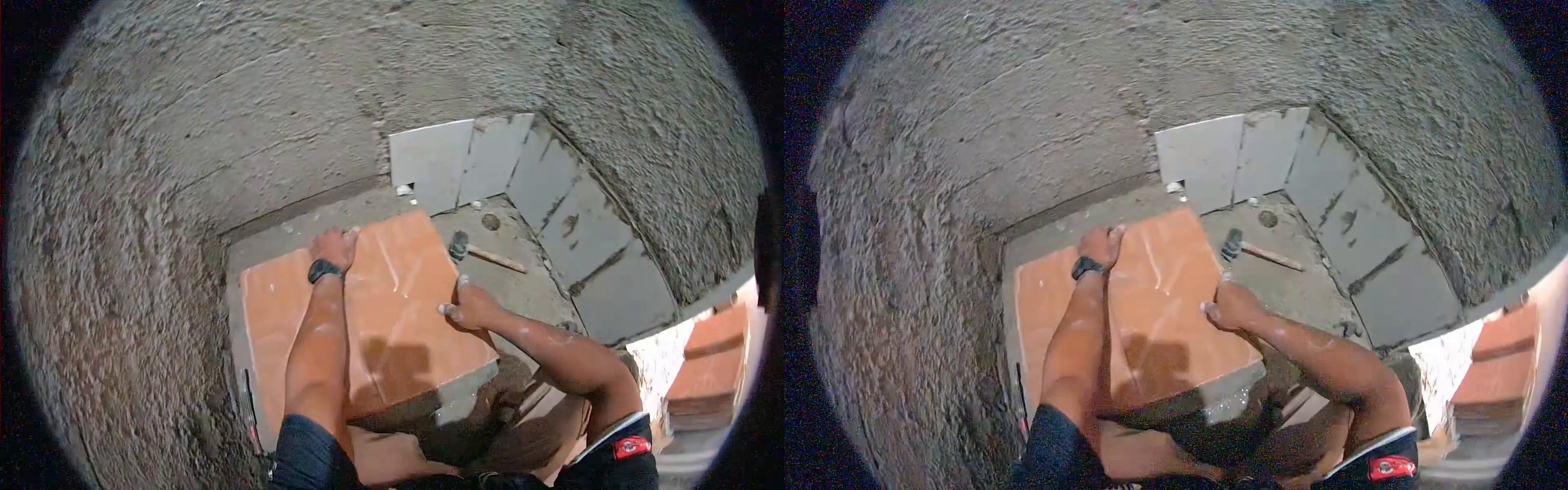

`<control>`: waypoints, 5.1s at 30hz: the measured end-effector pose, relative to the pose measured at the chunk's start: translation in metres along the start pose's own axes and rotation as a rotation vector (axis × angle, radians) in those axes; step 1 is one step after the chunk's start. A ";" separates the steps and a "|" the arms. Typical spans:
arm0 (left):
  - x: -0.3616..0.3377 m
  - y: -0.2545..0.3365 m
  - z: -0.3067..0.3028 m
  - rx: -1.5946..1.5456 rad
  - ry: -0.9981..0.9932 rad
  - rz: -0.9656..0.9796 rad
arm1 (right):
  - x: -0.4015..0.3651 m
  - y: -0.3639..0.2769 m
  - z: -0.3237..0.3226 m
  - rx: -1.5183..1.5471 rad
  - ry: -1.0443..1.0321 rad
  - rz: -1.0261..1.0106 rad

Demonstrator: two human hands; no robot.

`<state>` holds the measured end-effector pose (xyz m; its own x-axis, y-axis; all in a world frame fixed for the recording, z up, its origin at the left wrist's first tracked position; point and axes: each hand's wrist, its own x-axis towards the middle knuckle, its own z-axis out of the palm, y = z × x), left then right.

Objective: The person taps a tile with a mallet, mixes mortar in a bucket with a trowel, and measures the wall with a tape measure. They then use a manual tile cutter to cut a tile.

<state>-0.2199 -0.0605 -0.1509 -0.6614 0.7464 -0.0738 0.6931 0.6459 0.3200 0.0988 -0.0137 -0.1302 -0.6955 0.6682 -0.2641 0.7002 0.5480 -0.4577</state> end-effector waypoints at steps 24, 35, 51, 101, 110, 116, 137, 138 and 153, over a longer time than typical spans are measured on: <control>0.015 0.126 0.030 -0.169 0.294 0.483 | -0.205 0.110 -0.074 0.583 0.750 0.258; 0.017 0.128 0.061 0.029 0.152 0.289 | -0.281 0.151 -0.031 0.396 0.736 0.480; 0.015 0.131 0.050 -0.017 0.030 0.248 | -0.281 0.075 -0.078 0.548 0.804 0.369; 0.036 0.106 0.070 -0.111 0.093 0.396 | -0.425 0.256 0.011 -0.467 -0.053 0.732; 0.032 0.117 0.068 -0.203 0.108 0.371 | -0.390 0.267 0.021 -0.403 0.115 0.908; -0.011 0.193 0.067 -0.004 0.275 0.811 | -0.381 0.243 0.028 -0.347 0.076 0.898; -0.379 0.345 0.280 -0.739 -1.228 0.507 | -0.379 0.249 0.035 -0.313 0.000 0.789; -0.380 0.345 0.276 -0.742 -1.224 0.502 | -0.380 0.240 0.037 -0.429 0.069 0.662; -0.321 0.322 0.186 -1.415 -1.037 0.370 | -0.358 0.190 -0.055 -0.201 -0.035 0.914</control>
<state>0.2691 -0.0621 -0.1999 0.2732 0.9514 -0.1423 -0.3675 0.2399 0.8986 0.4898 -0.1210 -0.0754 0.1367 0.8690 -0.4755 0.9901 -0.1040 0.0947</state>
